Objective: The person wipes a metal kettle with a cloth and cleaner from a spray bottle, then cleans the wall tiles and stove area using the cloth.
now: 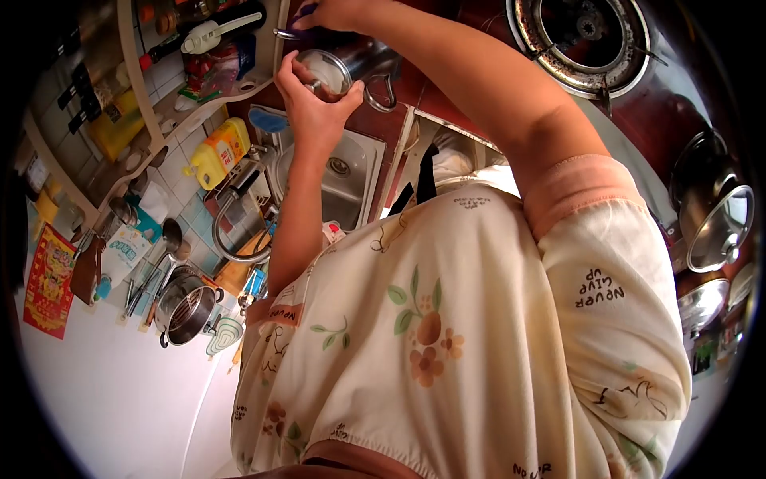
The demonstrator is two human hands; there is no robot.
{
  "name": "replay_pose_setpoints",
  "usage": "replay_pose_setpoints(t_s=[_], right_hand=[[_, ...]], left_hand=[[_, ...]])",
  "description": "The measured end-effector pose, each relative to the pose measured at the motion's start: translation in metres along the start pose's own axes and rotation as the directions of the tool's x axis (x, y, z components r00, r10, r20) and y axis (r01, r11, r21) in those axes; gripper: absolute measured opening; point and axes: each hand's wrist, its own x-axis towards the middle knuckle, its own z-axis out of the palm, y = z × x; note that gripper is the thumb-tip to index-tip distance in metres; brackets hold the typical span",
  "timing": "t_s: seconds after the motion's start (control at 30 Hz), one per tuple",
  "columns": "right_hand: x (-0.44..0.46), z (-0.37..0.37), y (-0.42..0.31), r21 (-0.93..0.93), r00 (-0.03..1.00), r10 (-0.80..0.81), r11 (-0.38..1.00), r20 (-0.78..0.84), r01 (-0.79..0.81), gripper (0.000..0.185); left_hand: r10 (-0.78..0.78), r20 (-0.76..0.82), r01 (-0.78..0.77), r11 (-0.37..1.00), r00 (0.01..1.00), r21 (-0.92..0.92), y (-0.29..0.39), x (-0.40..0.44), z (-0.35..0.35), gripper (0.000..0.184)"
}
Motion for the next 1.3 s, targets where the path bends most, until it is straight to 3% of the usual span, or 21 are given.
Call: replay_pose_setpoints(t_s=[0.07, 0.13, 0.2, 0.27, 0.3, 0.4, 0.6, 0.63, 0.73, 0.97, 1.07, 1.13, 1.23, 1.3], right_hand=[[0.008, 0.002, 0.008, -0.015, 1.000, -0.001, 1.000, 0.016, 0.001, 0.032], [0.009, 0.006, -0.007, -0.224, 0.999, 0.010, 0.974, -0.040, -0.018, 0.032], [0.010, 0.012, -0.015, -0.237, 0.996, -0.066, 0.970, -0.068, 0.048, 0.032], [0.005, 0.015, -0.024, -0.201, 0.993, 0.043, 0.977, -0.107, -0.064, 0.034], [-0.004, 0.012, -0.036, -0.028, 0.981, 0.170, 0.985, -0.094, -0.173, 0.034], [0.023, 0.027, -0.027, -0.173, 0.974, 0.103, 0.975, -0.203, -0.140, 0.031], [-0.020, 0.019, -0.030, -0.285, 0.978, -0.072, 0.958, -0.198, 0.012, 0.030], [-0.019, 0.021, -0.024, -0.171, 0.981, -0.088, 0.984, -0.174, 0.058, 0.031], [-0.012, 0.021, -0.034, -0.208, 0.980, 0.009, 0.977, -0.199, -0.051, 0.034], [0.062, 0.052, -0.008, -0.407, 0.992, 0.065, 0.907, -0.106, -0.103, 0.028], [0.050, 0.052, -0.006, -0.486, 0.992, -0.029, 0.873, -0.121, -0.034, 0.024], [0.023, 0.046, -0.006, -0.434, 0.946, -0.200, 0.898, -0.256, 0.073, 0.024], [-0.002, 0.033, -0.004, -0.300, 0.951, -0.169, 0.950, -0.259, 0.087, 0.024], [-0.018, 0.014, 0.003, -0.377, 0.962, -0.219, 0.915, -0.165, 0.144, 0.023]], left_hand=[[0.005, -0.004, -0.005, 1.000, 1.000, -0.003, 0.000, -0.002, -0.001, 0.099], [0.031, -0.019, -0.031, 1.000, 0.999, 0.003, 0.001, 0.000, 0.000, 0.099], [0.006, -0.006, -0.006, 1.000, 1.000, -0.015, 0.001, -0.001, 0.000, 0.099], [-0.030, 0.003, 0.030, 0.999, 1.000, -0.028, 0.000, -0.002, -0.001, 0.099], [-0.024, 0.001, 0.024, 1.000, 1.000, -0.009, 0.001, -0.002, -0.001, 0.099], [-0.011, -0.001, 0.011, 1.000, 1.000, 0.008, -0.001, -0.001, 0.001, 0.099], [-0.045, 0.003, 0.045, 0.999, 0.999, -0.016, 0.001, -0.002, 0.000, 0.100], [-0.034, 0.004, 0.034, 0.999, 0.999, 0.004, 0.001, -0.003, 0.000, 0.100], [-0.051, 0.012, 0.051, 0.999, 0.999, 0.003, -0.004, -0.003, -0.001, 0.100], [0.001, 0.007, -0.001, 1.000, 1.000, 0.002, -0.005, -0.003, 0.000, 0.101], [-0.037, 0.013, 0.037, 0.999, 0.999, -0.015, -0.002, -0.004, -0.001, 0.100], [-0.015, -0.004, 0.015, 1.000, 1.000, -0.005, 0.000, -0.002, 0.000, 0.100], [-0.025, 0.005, 0.025, 1.000, 1.000, -0.005, -0.001, -0.002, -0.001, 0.099], [-0.031, 0.011, 0.031, 0.999, 0.999, -0.009, -0.001, -0.004, -0.001, 0.099]])
